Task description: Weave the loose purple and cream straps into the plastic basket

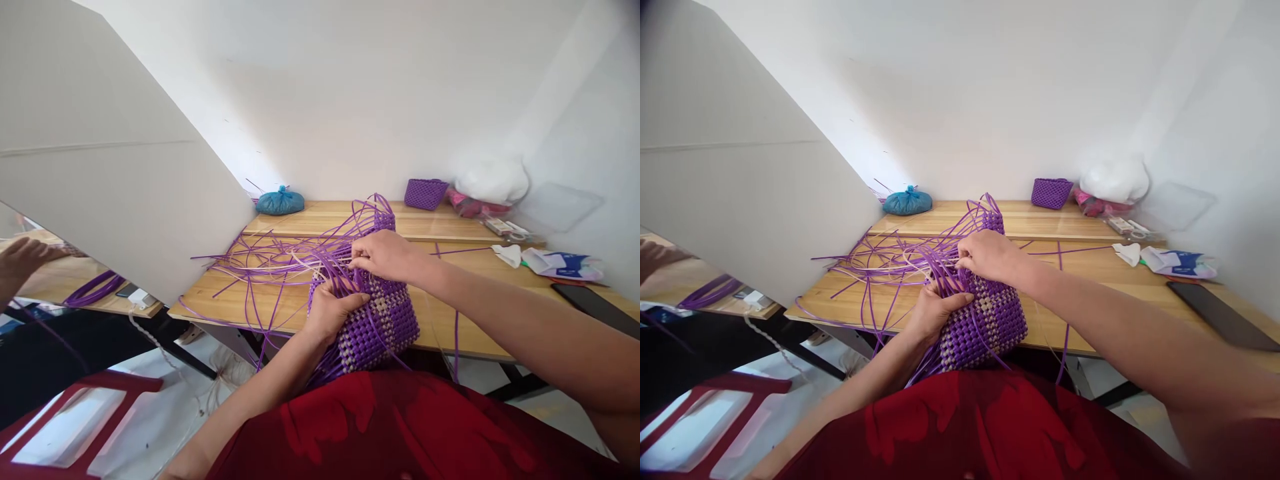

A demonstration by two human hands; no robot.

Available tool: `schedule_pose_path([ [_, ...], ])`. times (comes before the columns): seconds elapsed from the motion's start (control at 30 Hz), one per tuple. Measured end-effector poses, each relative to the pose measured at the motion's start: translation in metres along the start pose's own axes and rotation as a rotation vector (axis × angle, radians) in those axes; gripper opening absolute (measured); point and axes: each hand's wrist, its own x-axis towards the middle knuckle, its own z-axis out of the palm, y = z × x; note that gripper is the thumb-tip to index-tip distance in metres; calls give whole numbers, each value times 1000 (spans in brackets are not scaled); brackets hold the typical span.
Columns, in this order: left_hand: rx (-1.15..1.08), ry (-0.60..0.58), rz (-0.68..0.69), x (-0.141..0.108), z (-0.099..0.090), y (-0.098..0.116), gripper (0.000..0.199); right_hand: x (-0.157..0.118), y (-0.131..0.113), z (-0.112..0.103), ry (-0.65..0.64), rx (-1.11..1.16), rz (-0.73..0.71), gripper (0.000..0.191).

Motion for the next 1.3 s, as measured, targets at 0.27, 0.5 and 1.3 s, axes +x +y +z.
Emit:
schedule_pose_path([
  [0.27,-148,32,25,1,-1,-3,39,-56,-10,0,-59,-85,49,15],
  [0.5,-154,61,-40,1,0,2,29,-66,-33,13,13,-193,95,13],
  [1.3,-155,103,-215,9,10,2,29,-61,-13,41,114,423,331,24],
])
